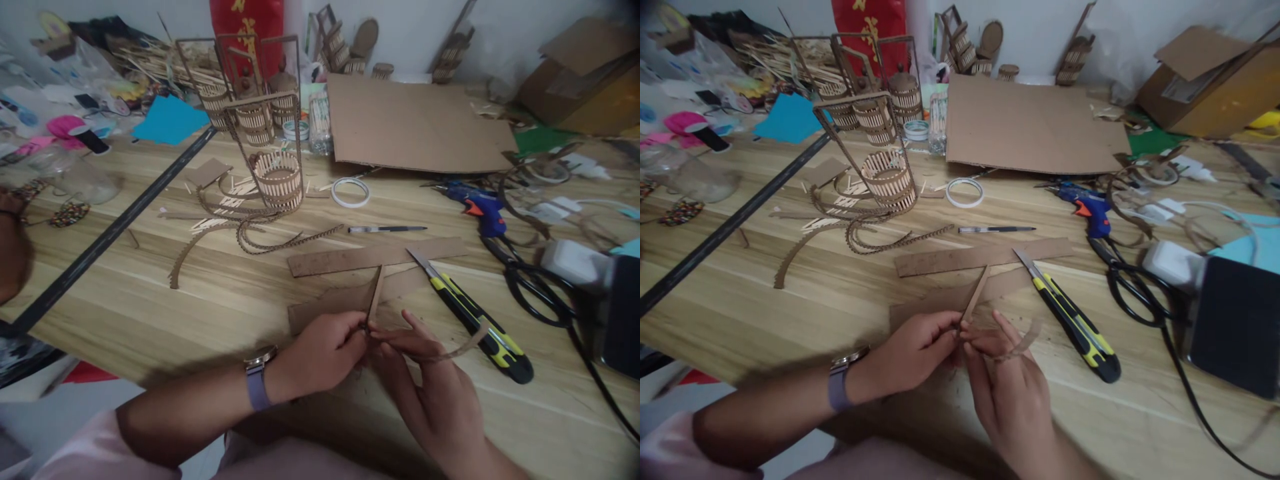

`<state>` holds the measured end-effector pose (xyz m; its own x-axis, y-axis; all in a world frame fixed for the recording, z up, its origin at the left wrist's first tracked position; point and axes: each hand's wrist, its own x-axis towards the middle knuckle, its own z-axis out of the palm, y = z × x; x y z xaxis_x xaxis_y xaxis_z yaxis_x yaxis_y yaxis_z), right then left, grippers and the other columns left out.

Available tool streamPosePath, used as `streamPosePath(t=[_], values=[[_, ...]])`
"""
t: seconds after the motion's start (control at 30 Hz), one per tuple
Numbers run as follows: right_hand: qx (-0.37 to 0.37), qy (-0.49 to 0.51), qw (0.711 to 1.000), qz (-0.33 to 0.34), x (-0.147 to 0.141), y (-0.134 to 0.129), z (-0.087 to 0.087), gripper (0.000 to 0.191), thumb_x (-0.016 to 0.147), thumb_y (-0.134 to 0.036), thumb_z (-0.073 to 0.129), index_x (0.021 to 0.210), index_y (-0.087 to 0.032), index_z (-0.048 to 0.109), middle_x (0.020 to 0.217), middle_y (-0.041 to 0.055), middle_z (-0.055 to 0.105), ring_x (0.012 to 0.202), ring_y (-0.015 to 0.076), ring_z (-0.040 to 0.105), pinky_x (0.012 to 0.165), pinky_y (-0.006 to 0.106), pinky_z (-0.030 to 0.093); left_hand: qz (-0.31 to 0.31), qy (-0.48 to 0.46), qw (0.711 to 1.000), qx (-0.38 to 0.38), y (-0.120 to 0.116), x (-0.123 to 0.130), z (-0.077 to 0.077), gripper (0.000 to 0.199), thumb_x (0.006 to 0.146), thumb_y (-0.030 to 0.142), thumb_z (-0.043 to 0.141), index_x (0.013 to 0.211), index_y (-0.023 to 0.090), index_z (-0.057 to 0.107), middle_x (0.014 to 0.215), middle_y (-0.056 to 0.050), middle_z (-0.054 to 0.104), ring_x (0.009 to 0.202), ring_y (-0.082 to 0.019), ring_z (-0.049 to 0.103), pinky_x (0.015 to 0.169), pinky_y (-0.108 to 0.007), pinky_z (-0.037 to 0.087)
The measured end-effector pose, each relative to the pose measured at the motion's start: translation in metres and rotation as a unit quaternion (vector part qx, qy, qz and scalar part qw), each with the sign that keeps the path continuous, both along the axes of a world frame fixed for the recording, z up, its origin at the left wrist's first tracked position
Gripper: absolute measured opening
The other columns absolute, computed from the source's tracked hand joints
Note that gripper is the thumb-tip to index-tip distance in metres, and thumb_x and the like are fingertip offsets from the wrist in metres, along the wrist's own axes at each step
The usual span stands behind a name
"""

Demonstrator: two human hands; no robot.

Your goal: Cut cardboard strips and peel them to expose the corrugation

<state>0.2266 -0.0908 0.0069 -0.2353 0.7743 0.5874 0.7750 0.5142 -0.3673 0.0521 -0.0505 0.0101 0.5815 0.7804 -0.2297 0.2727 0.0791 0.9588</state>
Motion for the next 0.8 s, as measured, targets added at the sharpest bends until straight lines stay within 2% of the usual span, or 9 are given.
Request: streamPosePath(t=[0.2, 0.4, 0.5, 0.67, 0.8], values=[[0.001, 0.016, 1.0, 0.0, -0.0008, -0.0027, -0.0059, 0.006, 0.101, -0.023, 0.052, 0.101, -0.026, 0.056, 0.085, 0.001, 0.082, 0.101, 0.0249, 0.078, 0.083, 0.034, 0.066, 0.016, 0.026, 0.999, 0.01, -0.0002, 0.0005, -0.0017, 0.018, 0.092, 0.015, 0.045, 0.084, 0.018, 0.06, 0.072, 0.001, 0.061, 0.068, -0.014, 0.058, 0.062, -0.024, 0.04], [-0.03, 0.016, 0.999, -0.006, 0.0017, -0.0024, -0.0048, 0.013, 0.103, -0.025, 0.049, 0.103, -0.026, 0.062, 0.088, 0.0022, 0.082, 0.102, 0.0257, 0.078, 0.082, 0.035, 0.067, 0.015, 0.019, 1.0, -0.003, 0.0007, 0.0006, 0.0022, 0.019, 0.091, 0.012, 0.045, 0.087, 0.018, 0.062, 0.07, 0.002, 0.064, 0.066, -0.014, 0.06, 0.062, -0.023, 0.041], [-0.029, 0.035, 0.999, -0.017, 0.0007, -0.0039, -0.0072, 0.013, 0.104, -0.028, 0.048, 0.101, -0.026, 0.061, 0.085, 0.0016, 0.081, 0.102, 0.0247, 0.078, 0.076, 0.032, 0.067, 0.017, 0.024, 1.0, 0.003, 0.0003, 0.0001, 0.0027, 0.019, 0.091, 0.011, 0.045, 0.085, 0.018, 0.062, 0.069, 0.002, 0.063, 0.065, -0.013, 0.06, 0.062, -0.023, 0.041], [-0.041, 0.071, 0.996, -0.032, -0.001, -0.0069, -0.0097, 0.017, 0.106, -0.03, 0.045, 0.1, -0.025, 0.06, 0.086, 0.001, 0.081, 0.101, 0.022, 0.078, 0.084, 0.034, 0.065, 0.01, 0.028, 0.999, 0.039, -0.0011, -0.0002, 0.0008, 0.019, 0.09, 0.011, 0.046, 0.084, 0.018, 0.062, 0.069, 0.002, 0.062, 0.065, -0.013, 0.058, 0.061, -0.023, 0.039], [-0.043, 0.06, 0.997, -0.027, 0.0008, -0.0055, -0.0071, 0.018, 0.106, -0.033, 0.044, 0.101, -0.025, 0.06, 0.085, 0.0003, 0.08, 0.097, 0.021, 0.079, 0.074, 0.03, 0.065, -0.001, 0.018, 0.999, 0.047, 0.0, -0.0002, 0.0007, 0.019, 0.093, 0.014, 0.046, 0.089, 0.018, 0.064, 0.074, 0.001, 0.064, 0.07, -0.014, 0.06, 0.064, -0.023, 0.04]])
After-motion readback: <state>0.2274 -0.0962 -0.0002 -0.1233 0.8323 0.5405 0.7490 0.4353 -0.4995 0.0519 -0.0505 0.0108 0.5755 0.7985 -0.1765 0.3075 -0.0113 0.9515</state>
